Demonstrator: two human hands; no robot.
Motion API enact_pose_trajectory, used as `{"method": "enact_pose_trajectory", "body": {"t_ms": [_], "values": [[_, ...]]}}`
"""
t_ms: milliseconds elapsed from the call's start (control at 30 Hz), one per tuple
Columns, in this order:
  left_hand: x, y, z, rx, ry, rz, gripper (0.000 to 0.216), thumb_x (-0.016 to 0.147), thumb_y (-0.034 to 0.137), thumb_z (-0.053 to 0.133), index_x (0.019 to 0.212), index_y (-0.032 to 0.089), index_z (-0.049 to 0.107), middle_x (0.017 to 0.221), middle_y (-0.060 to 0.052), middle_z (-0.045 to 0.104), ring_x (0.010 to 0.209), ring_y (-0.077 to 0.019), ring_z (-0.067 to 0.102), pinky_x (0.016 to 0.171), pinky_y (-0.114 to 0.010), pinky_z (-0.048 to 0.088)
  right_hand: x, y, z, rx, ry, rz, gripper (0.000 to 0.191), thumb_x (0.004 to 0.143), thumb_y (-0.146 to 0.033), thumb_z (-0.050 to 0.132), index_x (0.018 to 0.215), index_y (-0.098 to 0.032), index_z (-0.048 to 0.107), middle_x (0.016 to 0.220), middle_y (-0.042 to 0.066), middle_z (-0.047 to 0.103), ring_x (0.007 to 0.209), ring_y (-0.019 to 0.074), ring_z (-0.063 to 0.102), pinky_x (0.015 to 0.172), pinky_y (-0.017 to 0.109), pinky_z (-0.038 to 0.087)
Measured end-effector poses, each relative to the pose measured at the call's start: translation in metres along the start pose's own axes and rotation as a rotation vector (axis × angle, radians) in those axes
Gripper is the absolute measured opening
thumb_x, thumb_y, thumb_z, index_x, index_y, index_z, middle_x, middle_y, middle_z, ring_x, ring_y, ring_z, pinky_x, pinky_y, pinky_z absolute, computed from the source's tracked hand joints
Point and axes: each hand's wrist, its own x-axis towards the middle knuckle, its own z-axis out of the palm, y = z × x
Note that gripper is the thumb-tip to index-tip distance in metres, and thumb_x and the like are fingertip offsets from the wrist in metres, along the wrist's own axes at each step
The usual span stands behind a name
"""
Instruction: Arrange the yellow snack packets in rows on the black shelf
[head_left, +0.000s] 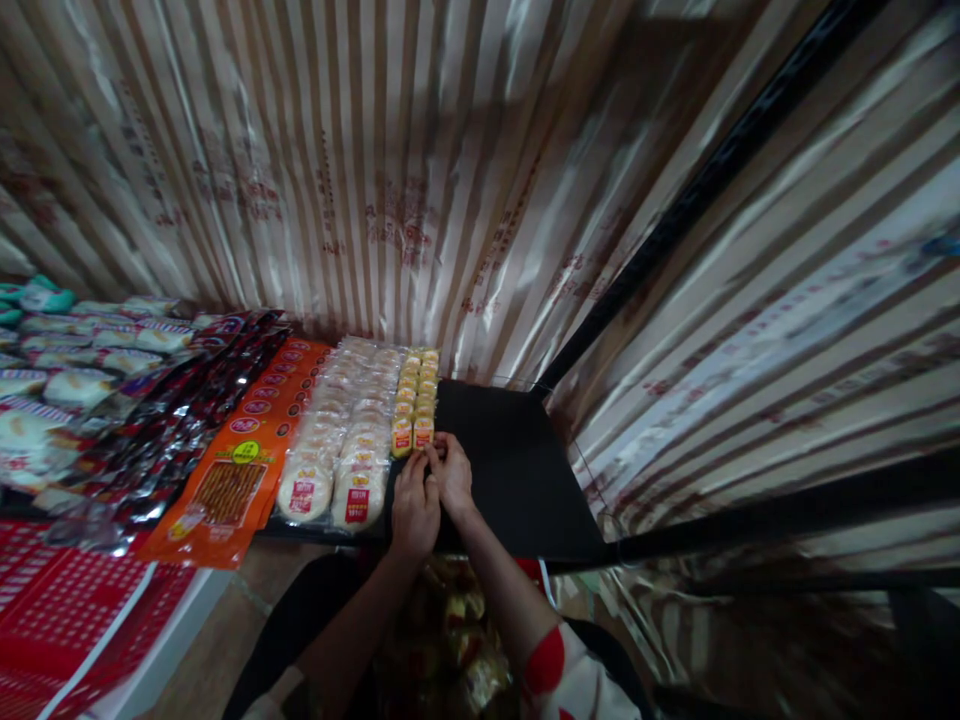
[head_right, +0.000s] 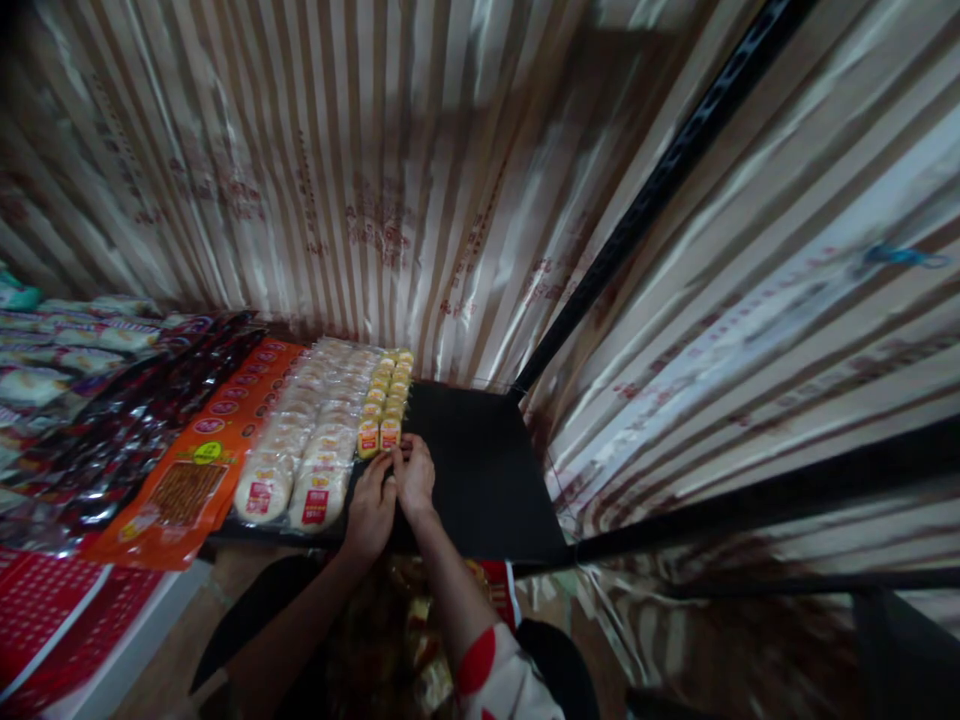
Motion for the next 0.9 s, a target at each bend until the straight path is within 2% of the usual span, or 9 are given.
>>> {"method": "enact_pose_trajectory", "body": {"t_ms": [333, 500, 700, 833, 900], "values": [[-0.001, -0.004, 0.006, -0.091, 0.064, -0.059, 0.046, 0.082, 0.021, 0.034, 0.126, 0.011, 0.044, 0.134, -0.013, 0.045, 0.127, -0.0209, 0.038, 0.109, -0.04, 0.027, 0.002, -0.004, 0.006, -0.146, 0.023, 0.01, 0.019, 0.08, -0.037, 0.046, 0.09, -0.023, 0.053, 0.086, 0.0, 0.061, 0.075, 0.0144, 0.059, 0.065, 0.026, 0.045], [-0.005, -0.008, 0.011, -0.118, 0.101, -0.045, 0.046, 0.084, 0.023, 0.032, 0.127, 0.012, 0.043, 0.133, -0.014, 0.047, 0.126, -0.021, 0.039, 0.108, -0.041, 0.028, 0.0, -0.004, 0.009, -0.202, 0.037, 0.017, 0.019, 0.081, -0.037, 0.043, 0.089, -0.023, 0.053, 0.086, 0.002, 0.059, 0.078, 0.0161, 0.058, 0.067, 0.027, 0.044], [-0.001, -0.004, 0.013, -0.159, 0.098, -0.049, 0.046, 0.088, 0.027, 0.03, 0.13, 0.014, 0.042, 0.136, -0.011, 0.044, 0.128, -0.0189, 0.038, 0.109, -0.038, 0.027, -0.002, -0.002, 0.011, -0.161, 0.078, 0.005, 0.016, 0.081, -0.037, 0.043, 0.085, -0.024, 0.053, 0.082, 0.001, 0.059, 0.078, 0.0165, 0.055, 0.067, 0.027, 0.043], [0.006, 0.0, 0.015, -0.141, 0.075, -0.063, 0.046, 0.089, 0.029, 0.03, 0.13, 0.014, 0.042, 0.137, -0.01, 0.044, 0.128, -0.019, 0.037, 0.109, -0.038, 0.027, -0.004, 0.001, 0.007, -0.115, 0.03, 0.009, 0.017, 0.082, -0.036, 0.042, 0.084, -0.025, 0.055, 0.075, -0.001, 0.059, 0.076, 0.0165, 0.055, 0.068, 0.027, 0.043], [0.007, -0.001, 0.018, -0.124, 0.084, -0.05, 0.045, 0.089, 0.029, 0.029, 0.129, 0.014, 0.043, 0.136, -0.011, 0.045, 0.127, -0.0189, 0.038, 0.108, -0.039, 0.028, -0.004, 0.003, 0.005, -0.068, 0.02, -0.008, 0.02, 0.083, -0.036, 0.041, 0.086, -0.025, 0.056, 0.079, 0.0, 0.061, 0.079, 0.0168, 0.056, 0.073, 0.028, 0.045]]}}
